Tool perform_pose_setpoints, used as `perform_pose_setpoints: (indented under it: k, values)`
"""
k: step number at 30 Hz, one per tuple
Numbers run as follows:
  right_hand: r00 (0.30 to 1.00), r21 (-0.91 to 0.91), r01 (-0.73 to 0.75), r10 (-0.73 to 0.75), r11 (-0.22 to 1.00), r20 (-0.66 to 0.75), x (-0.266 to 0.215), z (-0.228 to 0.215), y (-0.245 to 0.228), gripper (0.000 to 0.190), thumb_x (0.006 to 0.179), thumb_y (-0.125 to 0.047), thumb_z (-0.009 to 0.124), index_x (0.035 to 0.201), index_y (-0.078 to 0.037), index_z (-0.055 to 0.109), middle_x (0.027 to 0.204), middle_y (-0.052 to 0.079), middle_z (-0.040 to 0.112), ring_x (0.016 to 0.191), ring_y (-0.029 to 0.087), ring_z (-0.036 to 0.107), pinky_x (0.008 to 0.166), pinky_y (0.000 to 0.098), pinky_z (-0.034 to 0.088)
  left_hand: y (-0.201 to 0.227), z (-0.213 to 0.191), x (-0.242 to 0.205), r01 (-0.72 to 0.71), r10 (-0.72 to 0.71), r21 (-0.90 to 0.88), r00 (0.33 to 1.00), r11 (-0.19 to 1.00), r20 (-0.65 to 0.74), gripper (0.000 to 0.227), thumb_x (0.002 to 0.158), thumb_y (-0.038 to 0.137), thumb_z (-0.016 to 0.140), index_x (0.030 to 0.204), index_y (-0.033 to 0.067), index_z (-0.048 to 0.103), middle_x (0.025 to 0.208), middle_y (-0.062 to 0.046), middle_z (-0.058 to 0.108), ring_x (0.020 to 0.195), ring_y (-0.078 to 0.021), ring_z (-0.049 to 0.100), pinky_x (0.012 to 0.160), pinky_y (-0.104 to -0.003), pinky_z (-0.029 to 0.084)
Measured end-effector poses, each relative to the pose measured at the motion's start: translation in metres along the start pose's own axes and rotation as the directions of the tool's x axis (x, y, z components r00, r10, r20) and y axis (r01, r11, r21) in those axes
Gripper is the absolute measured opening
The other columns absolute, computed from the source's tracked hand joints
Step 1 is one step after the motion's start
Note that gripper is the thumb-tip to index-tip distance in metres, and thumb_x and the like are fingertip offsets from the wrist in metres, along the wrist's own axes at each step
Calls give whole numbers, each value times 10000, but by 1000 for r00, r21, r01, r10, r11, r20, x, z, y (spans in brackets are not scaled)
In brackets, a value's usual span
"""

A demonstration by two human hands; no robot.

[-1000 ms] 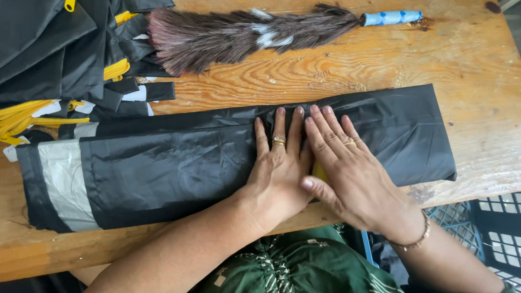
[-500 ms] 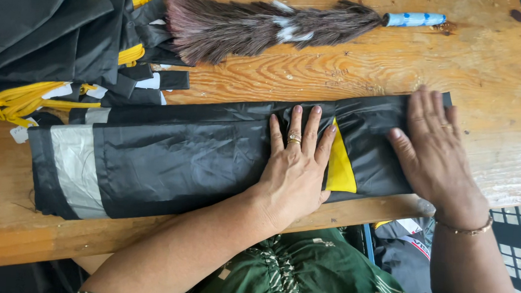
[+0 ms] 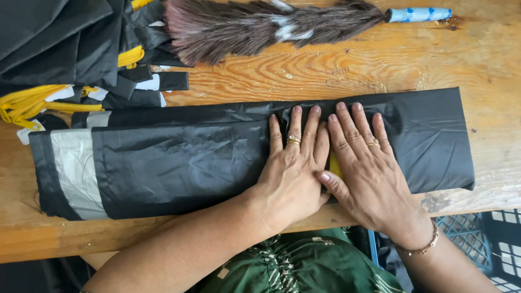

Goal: The person folds a large piece of black fabric with reflective stripes on a wooden table. They smooth the material with their hands, fold it lengthwise, and then fold it into a compact rectangular shape.

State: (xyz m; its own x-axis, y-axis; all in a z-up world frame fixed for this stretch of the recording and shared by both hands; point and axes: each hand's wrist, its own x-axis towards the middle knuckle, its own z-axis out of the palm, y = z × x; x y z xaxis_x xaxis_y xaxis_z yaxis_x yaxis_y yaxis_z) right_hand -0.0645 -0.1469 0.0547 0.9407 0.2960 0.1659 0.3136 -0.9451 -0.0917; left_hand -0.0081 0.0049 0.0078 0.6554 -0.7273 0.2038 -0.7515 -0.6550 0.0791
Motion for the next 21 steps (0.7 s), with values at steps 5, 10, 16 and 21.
perform_pose_setpoints:
  k: [5,10,16,21]
  values:
    - [1000,-46,2,-2,999,-7,-2,4,1,807,1051,-566,300,1590,34,319,1682,242,275,1580,407,200,1290,548,123,-6,-2,1,-18,19,-17,996,1000,86,1211,626,716,727,1530,10,338,1665,-247,216,1533,-460,196,1197,-707,179]
    - [999,-127,2,-6,992,-34,2,6,2,796,1030,-558,379,1551,42,410,1671,250,313,1565,413,258,1271,573,179,-14,-24,-14,-18,16,12,983,1000,181,1174,687,697,740,1521,-22,336,1628,-292,269,1505,-459,254,1166,-721,199]
    - [997,-224,-20,3,974,-77,5,9,-3,809,973,-570,525,1502,42,508,1647,260,378,1538,438,327,1247,594,254,-20,-24,-19,-44,29,35,937,998,347,657,866,172,480,1490,-20,407,1595,-318,321,1423,-568,340,1107,-776,246]
    - [989,-169,27,-50,985,-136,5,4,-23,521,985,-137,512,1483,14,531,1595,270,451,1516,503,325,1235,675,236,-18,-18,-11,-107,94,59,977,992,193,705,810,276,572,1445,-21,499,1497,-275,497,1330,-570,481,1119,-677,341]
